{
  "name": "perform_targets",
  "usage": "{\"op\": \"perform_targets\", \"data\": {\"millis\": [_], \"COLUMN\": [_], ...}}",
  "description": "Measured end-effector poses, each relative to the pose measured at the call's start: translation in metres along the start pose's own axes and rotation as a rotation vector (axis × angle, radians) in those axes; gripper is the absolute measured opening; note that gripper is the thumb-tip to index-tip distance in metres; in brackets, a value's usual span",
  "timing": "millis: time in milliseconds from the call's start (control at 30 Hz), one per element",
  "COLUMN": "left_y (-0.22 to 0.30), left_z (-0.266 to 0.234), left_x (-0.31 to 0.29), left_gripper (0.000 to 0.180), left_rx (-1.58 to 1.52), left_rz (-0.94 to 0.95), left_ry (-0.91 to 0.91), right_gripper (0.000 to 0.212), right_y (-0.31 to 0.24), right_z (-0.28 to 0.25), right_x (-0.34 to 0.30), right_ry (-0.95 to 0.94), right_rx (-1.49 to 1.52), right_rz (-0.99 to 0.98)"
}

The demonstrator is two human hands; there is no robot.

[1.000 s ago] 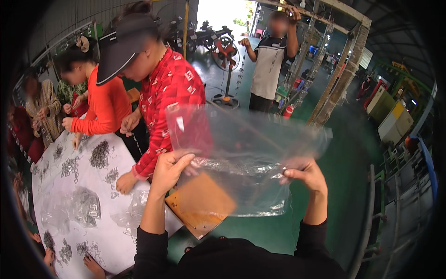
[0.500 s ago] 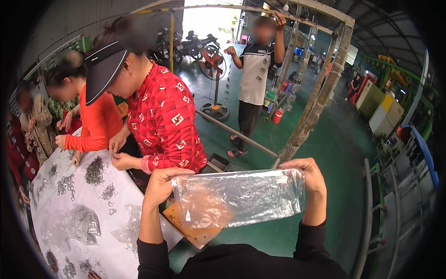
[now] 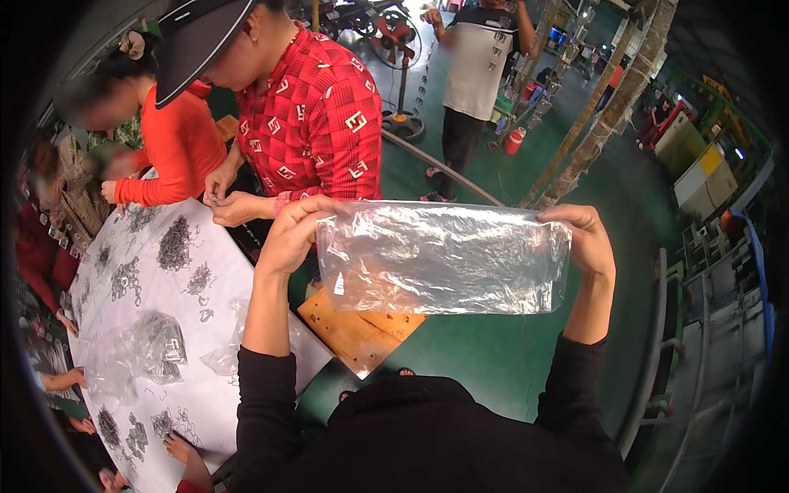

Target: The person picks up small metal parts from a table and places them into a plastic bag by hand.

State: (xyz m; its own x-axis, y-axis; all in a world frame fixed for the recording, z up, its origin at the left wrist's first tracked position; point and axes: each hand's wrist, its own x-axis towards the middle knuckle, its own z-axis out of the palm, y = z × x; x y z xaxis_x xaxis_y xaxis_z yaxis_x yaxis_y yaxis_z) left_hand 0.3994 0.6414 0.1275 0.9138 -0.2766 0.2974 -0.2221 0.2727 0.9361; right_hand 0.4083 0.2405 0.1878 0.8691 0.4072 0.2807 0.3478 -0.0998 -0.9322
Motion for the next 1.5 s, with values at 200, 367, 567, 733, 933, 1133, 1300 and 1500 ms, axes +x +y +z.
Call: {"op": "perform_targets", "data": {"millis": [200,367,567,733,933,1133,1300,1500], "left_y": [-0.002,0.003,-0.007,-0.061,-0.062,-0.072,-0.078,-0.085], "left_z": [-0.004,-0.021,0.084,0.112,0.119,0.136,0.127,0.109], "left_x": [-0.003,-0.011,0.026,0.039,0.036,0.029,-0.004,-0.029], "left_gripper": [0.046,0.038,0.073,0.036,0.017,0.020,0.020,0.017], "left_rx": [-0.252,0.363,0.806,0.547,-0.165,-0.041,0.009,0.330], "left_rz": [-0.041,0.025,0.159,-0.174,-0.322,-0.370,-0.405,-0.503], "left_ry": [-0.068,-0.081,-0.348,-0.290,0.034,0.302,0.205,0.266], "right_gripper": [0.036,0.052,0.014,0.023,0.096,0.045,0.020,0.021], "right_y": [-0.024,-0.035,-0.034,-0.035,0.080,0.098,0.117,0.128], "right_z": [0.008,0.012,0.060,0.037,-0.002,0.072,0.074,0.070], "right_x": [-0.002,-0.002,0.029,0.034,-0.015,-0.031,-0.030,-0.016], "right_ry": [-0.272,-0.432,-0.444,-0.330,0.047,0.063,0.182,-0.126], "right_rx": [-0.120,-0.207,-0.579,-0.417,0.274,0.368,0.372,0.217], "right_rz": [-0.081,-0.141,-0.314,-0.263,0.006,0.379,0.427,0.517]}}
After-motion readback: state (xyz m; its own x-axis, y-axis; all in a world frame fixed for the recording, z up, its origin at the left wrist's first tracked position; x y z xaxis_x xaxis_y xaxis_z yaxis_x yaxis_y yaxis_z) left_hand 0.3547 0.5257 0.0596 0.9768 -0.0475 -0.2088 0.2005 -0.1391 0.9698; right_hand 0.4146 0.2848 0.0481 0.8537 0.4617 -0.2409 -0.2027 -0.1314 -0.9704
